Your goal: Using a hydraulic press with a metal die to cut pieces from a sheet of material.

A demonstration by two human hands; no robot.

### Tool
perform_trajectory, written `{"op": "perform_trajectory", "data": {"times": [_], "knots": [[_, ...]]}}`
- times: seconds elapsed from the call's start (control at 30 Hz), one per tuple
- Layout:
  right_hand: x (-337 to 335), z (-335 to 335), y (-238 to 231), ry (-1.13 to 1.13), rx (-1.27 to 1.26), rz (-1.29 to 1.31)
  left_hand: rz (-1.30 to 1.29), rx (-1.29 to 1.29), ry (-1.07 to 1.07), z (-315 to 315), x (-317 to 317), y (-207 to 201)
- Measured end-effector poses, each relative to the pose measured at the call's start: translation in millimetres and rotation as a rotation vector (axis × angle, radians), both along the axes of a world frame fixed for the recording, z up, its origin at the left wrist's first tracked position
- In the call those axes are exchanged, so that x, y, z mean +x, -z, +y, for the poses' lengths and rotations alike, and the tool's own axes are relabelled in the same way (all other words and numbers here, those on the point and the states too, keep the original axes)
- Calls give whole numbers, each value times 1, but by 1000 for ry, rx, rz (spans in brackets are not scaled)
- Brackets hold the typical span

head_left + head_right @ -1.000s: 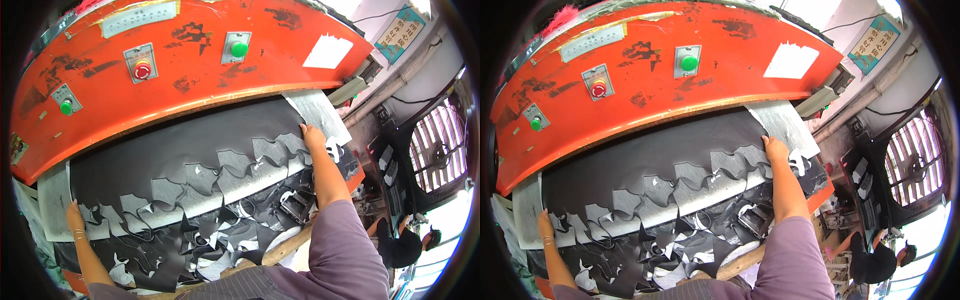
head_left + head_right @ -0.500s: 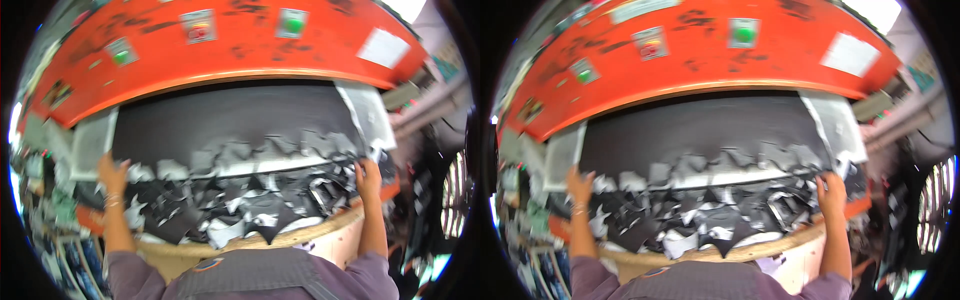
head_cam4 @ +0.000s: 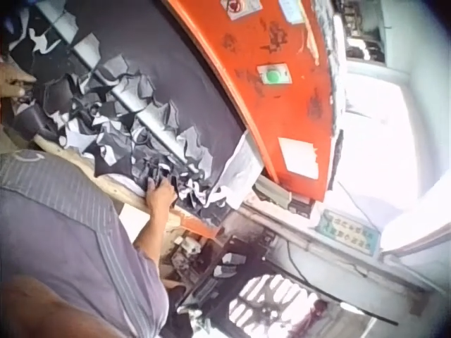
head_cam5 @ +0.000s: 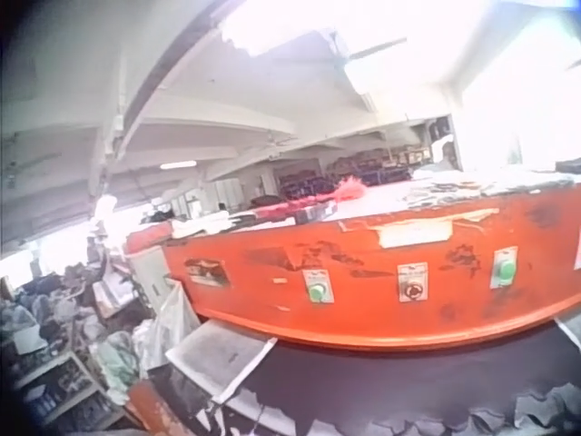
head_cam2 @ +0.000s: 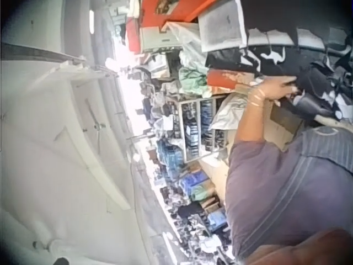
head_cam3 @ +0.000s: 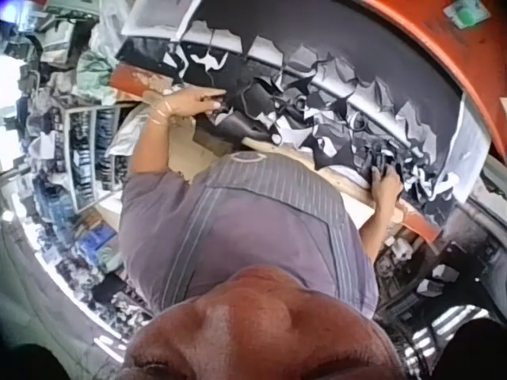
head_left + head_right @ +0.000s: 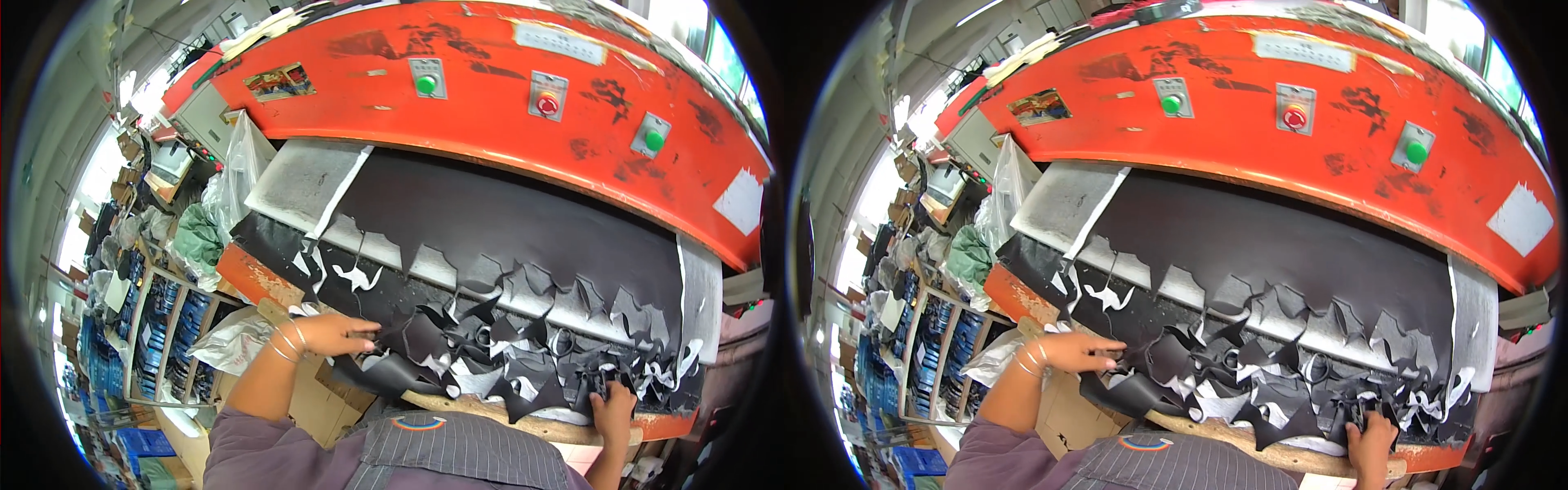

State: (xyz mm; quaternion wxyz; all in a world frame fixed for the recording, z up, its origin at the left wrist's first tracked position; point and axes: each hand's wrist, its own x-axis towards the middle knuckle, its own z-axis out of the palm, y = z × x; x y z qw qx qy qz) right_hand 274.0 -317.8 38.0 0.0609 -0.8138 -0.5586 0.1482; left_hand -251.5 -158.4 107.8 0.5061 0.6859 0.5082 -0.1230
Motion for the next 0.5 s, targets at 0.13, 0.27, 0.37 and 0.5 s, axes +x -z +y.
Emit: {"op": "perform_trajectory", "data": {"times": [0.13, 0.27, 0.37, 0.5], "knots": [[4, -13, -32, 162, 132, 635, -42, 899, -184, 52, -46, -5], [-115, 34, -130, 121, 133, 770, -94, 886, -215, 142, -87, 37], [-171, 94, -115, -341, 166, 407, -136, 990, -167, 208, -130, 98], [-320, 237, -88, -1081, 306, 96, -97, 1205, -137, 236, -177, 150]]}}
